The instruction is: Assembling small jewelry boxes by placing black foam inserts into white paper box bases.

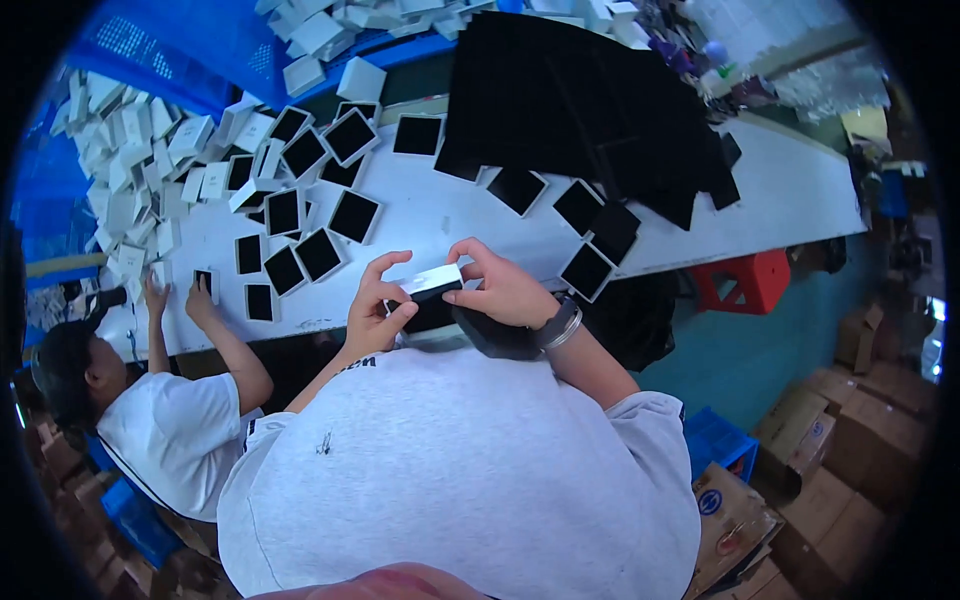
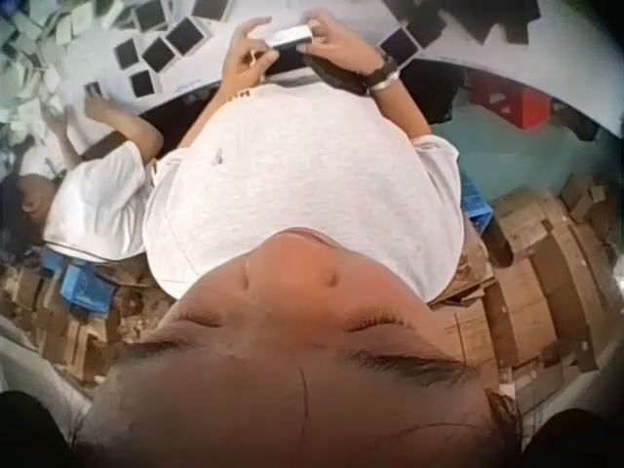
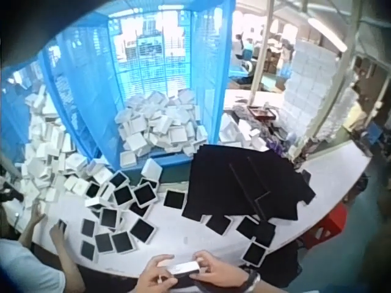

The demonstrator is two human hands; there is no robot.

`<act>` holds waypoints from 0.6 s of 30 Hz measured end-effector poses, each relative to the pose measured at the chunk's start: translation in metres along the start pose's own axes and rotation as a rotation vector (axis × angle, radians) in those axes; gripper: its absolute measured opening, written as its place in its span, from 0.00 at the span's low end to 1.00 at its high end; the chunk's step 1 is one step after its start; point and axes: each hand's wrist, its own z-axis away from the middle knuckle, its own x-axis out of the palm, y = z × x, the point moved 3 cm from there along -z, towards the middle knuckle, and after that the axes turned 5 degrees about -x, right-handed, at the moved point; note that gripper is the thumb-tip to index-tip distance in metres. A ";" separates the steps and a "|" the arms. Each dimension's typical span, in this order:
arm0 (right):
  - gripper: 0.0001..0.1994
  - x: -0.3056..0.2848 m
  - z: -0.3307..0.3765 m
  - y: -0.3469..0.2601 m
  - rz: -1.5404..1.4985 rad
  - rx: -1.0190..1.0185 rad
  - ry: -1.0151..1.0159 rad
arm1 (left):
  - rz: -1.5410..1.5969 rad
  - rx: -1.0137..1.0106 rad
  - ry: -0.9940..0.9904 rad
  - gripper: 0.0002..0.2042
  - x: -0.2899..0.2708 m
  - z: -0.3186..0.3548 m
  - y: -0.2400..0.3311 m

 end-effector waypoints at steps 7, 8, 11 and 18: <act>0.17 0.000 -0.025 -0.017 0.233 0.119 0.059 | 0.169 -0.168 0.297 0.17 0.002 -0.013 -0.010; 0.15 -0.005 -0.029 -0.017 0.301 0.075 0.071 | 0.171 -0.173 0.295 0.17 0.000 -0.016 -0.009; 0.13 -0.011 -0.031 -0.017 0.411 0.055 0.088 | 0.386 -0.335 0.214 0.13 0.005 -0.024 -0.021; 0.15 -0.018 -0.048 0.007 0.557 0.003 0.231 | -0.432 -0.592 0.275 0.10 0.008 -0.032 -0.019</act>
